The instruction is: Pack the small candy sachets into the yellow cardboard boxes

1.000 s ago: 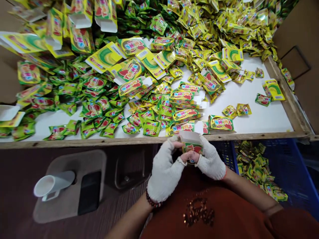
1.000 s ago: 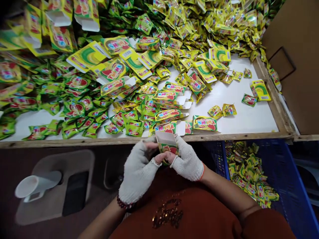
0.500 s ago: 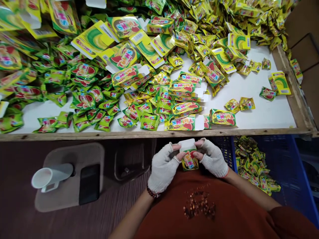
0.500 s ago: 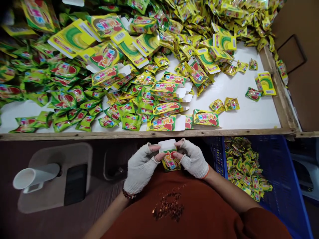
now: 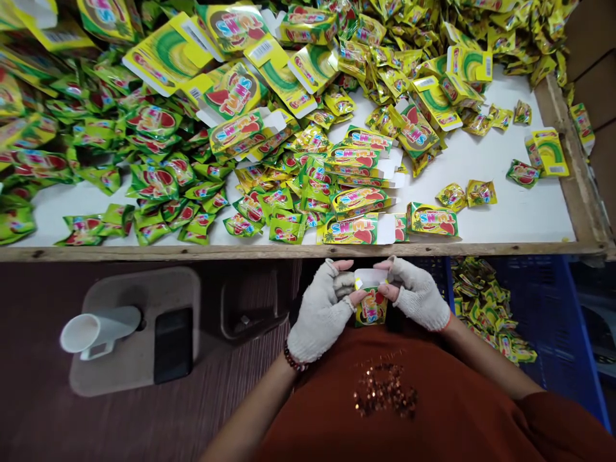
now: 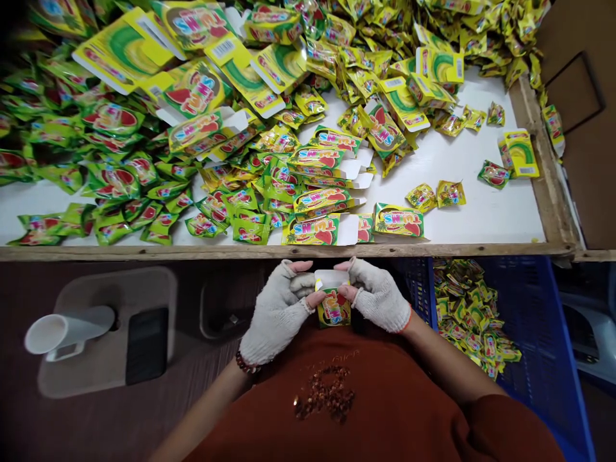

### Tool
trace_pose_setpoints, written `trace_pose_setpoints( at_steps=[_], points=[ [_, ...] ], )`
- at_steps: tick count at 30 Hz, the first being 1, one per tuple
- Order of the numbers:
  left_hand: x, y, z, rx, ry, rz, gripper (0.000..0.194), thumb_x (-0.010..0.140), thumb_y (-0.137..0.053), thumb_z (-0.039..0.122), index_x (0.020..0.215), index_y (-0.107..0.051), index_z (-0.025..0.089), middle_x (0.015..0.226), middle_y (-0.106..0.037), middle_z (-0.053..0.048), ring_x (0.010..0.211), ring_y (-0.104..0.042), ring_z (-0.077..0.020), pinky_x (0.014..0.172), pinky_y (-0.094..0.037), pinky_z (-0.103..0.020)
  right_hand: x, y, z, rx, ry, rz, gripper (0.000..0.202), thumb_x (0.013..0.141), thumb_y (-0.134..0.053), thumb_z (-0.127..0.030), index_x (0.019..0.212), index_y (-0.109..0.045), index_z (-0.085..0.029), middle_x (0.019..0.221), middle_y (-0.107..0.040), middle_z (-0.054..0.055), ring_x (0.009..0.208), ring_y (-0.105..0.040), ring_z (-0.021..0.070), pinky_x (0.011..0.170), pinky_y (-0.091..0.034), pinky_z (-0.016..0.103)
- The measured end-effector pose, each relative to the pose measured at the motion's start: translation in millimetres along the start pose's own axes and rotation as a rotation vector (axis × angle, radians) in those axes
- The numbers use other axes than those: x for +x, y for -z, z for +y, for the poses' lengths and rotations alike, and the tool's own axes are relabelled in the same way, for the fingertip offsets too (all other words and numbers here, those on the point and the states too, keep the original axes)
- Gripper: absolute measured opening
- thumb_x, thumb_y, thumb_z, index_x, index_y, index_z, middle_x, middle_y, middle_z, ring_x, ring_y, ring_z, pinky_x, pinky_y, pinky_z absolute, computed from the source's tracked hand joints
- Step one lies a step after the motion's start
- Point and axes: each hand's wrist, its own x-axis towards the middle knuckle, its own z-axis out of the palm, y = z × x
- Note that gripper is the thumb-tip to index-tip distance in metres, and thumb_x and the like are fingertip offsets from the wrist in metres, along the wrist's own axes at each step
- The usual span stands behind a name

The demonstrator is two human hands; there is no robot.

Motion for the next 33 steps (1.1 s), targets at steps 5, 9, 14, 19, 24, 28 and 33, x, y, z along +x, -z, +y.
trace_pose_setpoints(
  at_steps=[5, 9, 14, 19, 24, 28, 33],
  points=[
    [-2, -1.6, -2, 0.027, 0.022, 0.033, 0.048, 0.073, -0.080, 0.031, 0.109, -0.053, 0.017, 0.094, -0.073, -0.007, 0.087, -0.073, -0.0186, 0.079, -0.060, -0.030, -1, 6, -6, -0.225, 0.091, -0.028, 0.020, 0.094, -0.058, -0.032, 0.105, -0.069, -0.019, 0.088, -0.072, 0.003, 0.078, -0.066, 0.0157, 0.071, -0.050, 0.025],
    [-6, -3.1, -14, 0.118, -0.049, 0.078, 0.032, 0.074, -0.079, 0.032, 0.096, -0.060, 0.018, 0.089, -0.072, -0.003, 0.082, -0.072, -0.0175, 0.074, -0.060, -0.028, -1, 4, -7, -0.248, -0.008, 0.054, 0.021, 0.094, -0.058, -0.033, 0.105, -0.068, -0.017, 0.085, -0.072, 0.003, 0.074, -0.065, 0.0157, 0.066, -0.050, 0.025],
    [-7, 5.0, -13, 0.402, -0.206, 0.009, 0.018, 0.082, -0.071, 0.030, 0.096, -0.070, 0.018, 0.086, -0.073, -0.003, 0.077, -0.069, -0.0156, 0.070, -0.057, -0.026, -4, 2, -3, -0.245, -0.009, 0.033, 0.021, 0.093, -0.058, -0.031, 0.106, -0.068, -0.018, 0.088, -0.072, 0.003, 0.075, -0.066, 0.0156, 0.067, -0.051, 0.025],
    [-3, 13.0, -9, 0.480, -0.233, -0.121, 0.011, 0.084, -0.069, 0.027, 0.088, -0.069, 0.017, 0.084, -0.072, -0.004, 0.076, -0.067, -0.0147, 0.072, -0.056, -0.026, -5, 4, 1, -0.280, 0.122, -0.001, 0.020, 0.092, -0.057, -0.025, 0.104, -0.073, -0.021, 0.088, -0.074, 0.004, 0.077, -0.068, 0.0164, 0.072, -0.055, 0.028],
    [2, 5.9, -10, 0.086, -0.049, -0.078, 0.041, 0.077, -0.075, 0.028, 0.112, -0.057, 0.017, 0.093, -0.072, -0.005, 0.084, -0.072, -0.0162, 0.077, -0.060, -0.029, -3, 10, -4, -0.240, 0.296, -0.094, 0.022, 0.095, -0.054, -0.026, 0.104, -0.074, -0.022, 0.089, -0.074, 0.006, 0.080, -0.068, 0.0167, 0.073, -0.055, 0.028],
    [2, 3.7, -7, 0.196, -0.074, -0.149, 0.040, 0.082, -0.070, 0.030, 0.118, -0.060, 0.017, 0.102, -0.073, -0.009, 0.094, -0.073, -0.0195, 0.086, -0.060, -0.033, -4, 13, -13, -0.286, 0.188, -0.039, 0.023, 0.096, -0.055, -0.032, 0.103, -0.074, -0.021, 0.084, -0.073, 0.005, 0.075, -0.067, 0.0163, 0.069, -0.052, 0.027],
    [0, 3.0, -3, 0.390, -0.129, -0.154, 0.046, 0.083, -0.070, 0.027, 0.127, -0.059, 0.021, 0.111, -0.072, -0.007, 0.099, -0.072, -0.0186, 0.089, -0.058, -0.031, 0, 17, -21, -0.311, 0.083, -0.012, 0.016, 0.092, -0.061, -0.029, 0.090, -0.075, -0.019, 0.075, -0.070, 0.003, 0.067, -0.063, 0.0145, 0.062, -0.049, 0.025]
  ],
)
